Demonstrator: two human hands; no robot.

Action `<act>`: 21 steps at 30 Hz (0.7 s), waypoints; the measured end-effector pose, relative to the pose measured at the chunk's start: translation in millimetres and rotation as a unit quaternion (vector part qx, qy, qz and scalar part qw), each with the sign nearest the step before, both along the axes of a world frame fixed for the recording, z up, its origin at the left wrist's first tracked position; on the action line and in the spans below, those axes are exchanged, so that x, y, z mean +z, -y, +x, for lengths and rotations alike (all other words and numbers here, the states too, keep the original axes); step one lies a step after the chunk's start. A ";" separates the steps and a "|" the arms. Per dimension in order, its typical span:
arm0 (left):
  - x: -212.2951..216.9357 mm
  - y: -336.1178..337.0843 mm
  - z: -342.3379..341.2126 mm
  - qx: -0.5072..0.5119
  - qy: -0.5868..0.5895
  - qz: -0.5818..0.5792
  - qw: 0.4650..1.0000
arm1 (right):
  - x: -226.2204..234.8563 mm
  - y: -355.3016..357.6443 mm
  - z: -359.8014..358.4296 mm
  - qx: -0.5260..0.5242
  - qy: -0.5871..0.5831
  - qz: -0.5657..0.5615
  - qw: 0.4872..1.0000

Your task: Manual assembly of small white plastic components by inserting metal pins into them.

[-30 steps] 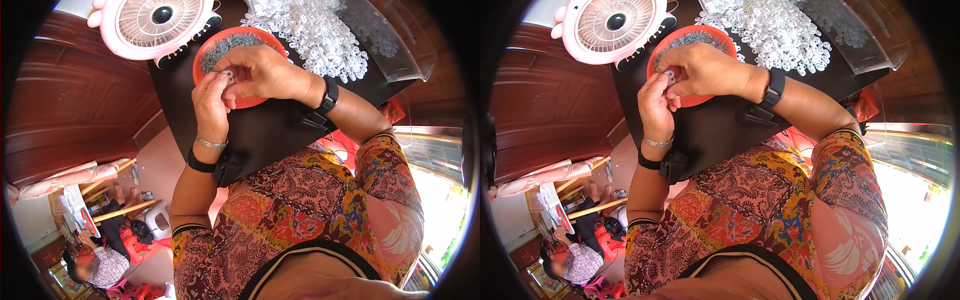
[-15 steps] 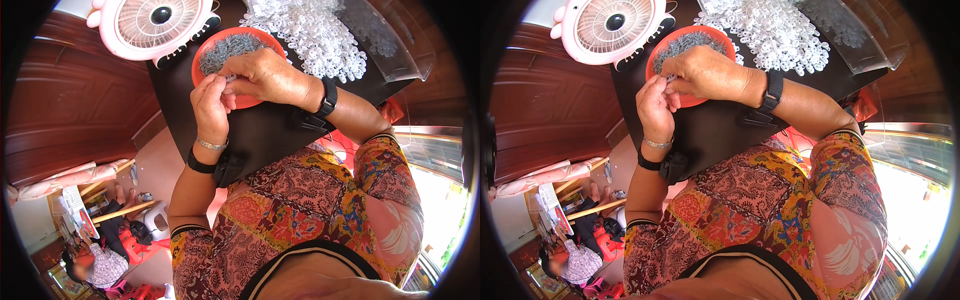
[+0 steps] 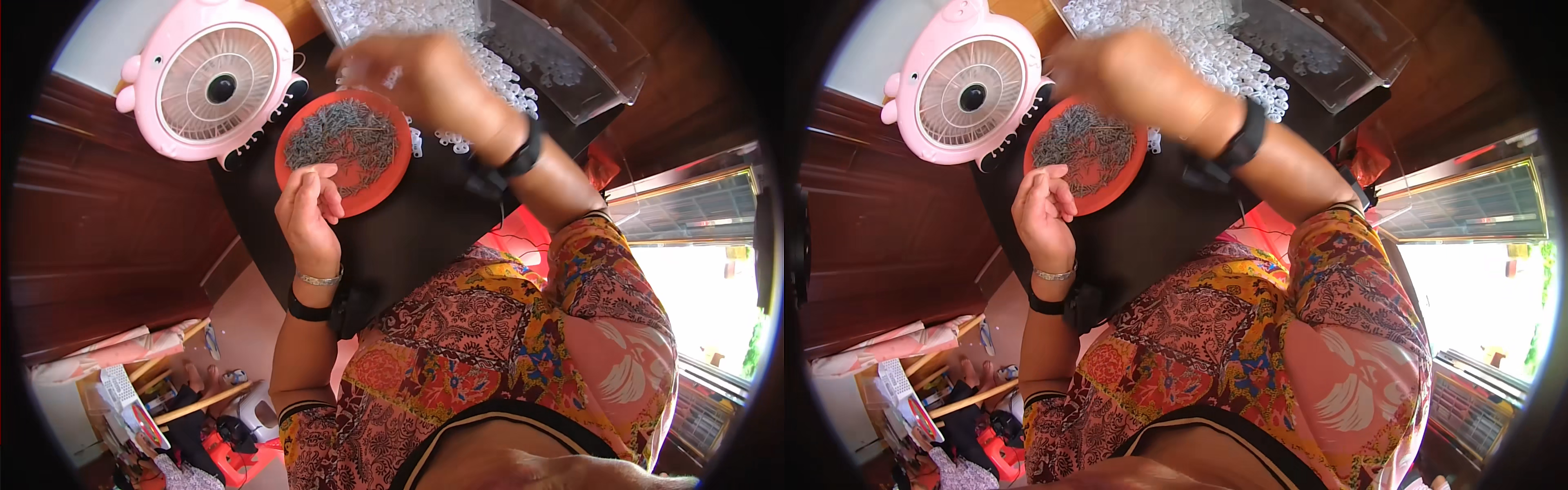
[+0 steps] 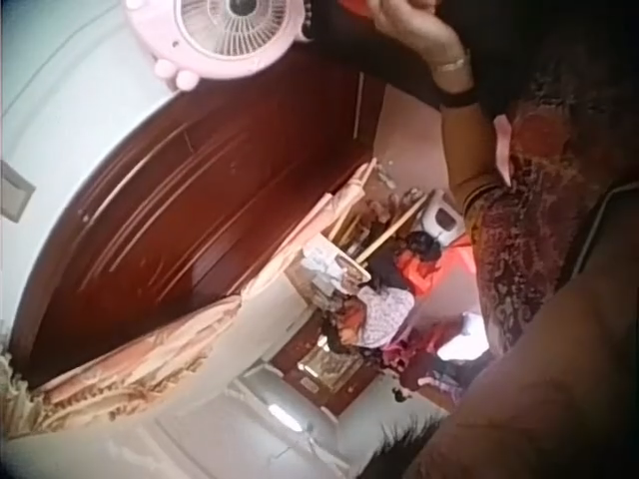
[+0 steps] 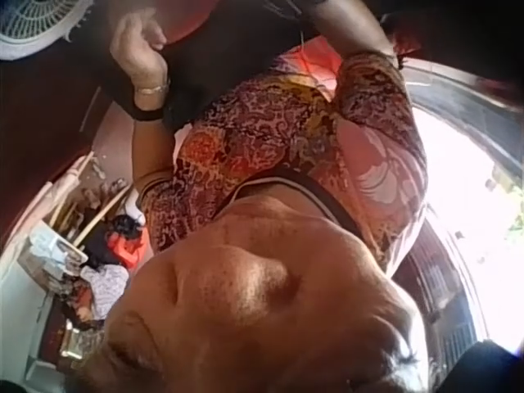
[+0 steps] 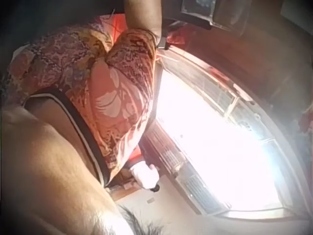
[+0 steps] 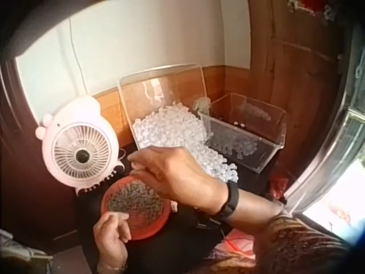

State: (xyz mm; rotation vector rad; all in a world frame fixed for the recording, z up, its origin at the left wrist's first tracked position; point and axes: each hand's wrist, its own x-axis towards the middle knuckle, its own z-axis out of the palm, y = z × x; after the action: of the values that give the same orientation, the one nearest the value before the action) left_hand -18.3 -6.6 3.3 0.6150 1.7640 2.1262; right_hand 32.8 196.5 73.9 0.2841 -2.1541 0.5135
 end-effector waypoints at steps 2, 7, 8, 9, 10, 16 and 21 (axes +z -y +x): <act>-1.1 2.9 -4.2 -0.014 -0.001 0.003 1.000 | 41.9 -32.6 13.4 -0.111 -0.019 -0.010 0.994; 1.8 -0.6 -5.1 -0.046 0.000 0.007 0.999 | 70.2 -103.2 43.5 -0.405 -0.103 0.122 0.900; 3.0 -0.7 -5.4 -0.050 -0.004 0.004 0.999 | 66.5 -106.9 45.3 -0.394 -0.085 0.113 0.908; 4.7 0.0 -4.8 -0.053 -0.009 0.000 0.999 | 57.5 -109.6 42.8 -0.392 -0.084 0.114 0.909; 3.6 -2.5 -5.6 -0.059 -0.007 0.002 0.998 | 39.4 -116.8 42.4 -0.311 -0.027 0.085 0.946; -6.1 -0.9 -9.4 -0.066 0.007 0.000 0.998 | -47.9 -87.6 15.5 -0.086 0.305 0.105 0.943; -8.0 -3.9 -8.5 -0.074 0.007 -0.033 0.997 | -81.3 -77.8 -6.1 -0.112 0.340 0.177 0.917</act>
State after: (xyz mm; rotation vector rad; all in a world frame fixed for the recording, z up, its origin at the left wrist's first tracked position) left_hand -26.8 -2.7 -4.8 0.6888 1.7160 1.9618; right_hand 26.7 274.3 -7.4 0.0450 -2.9177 0.0772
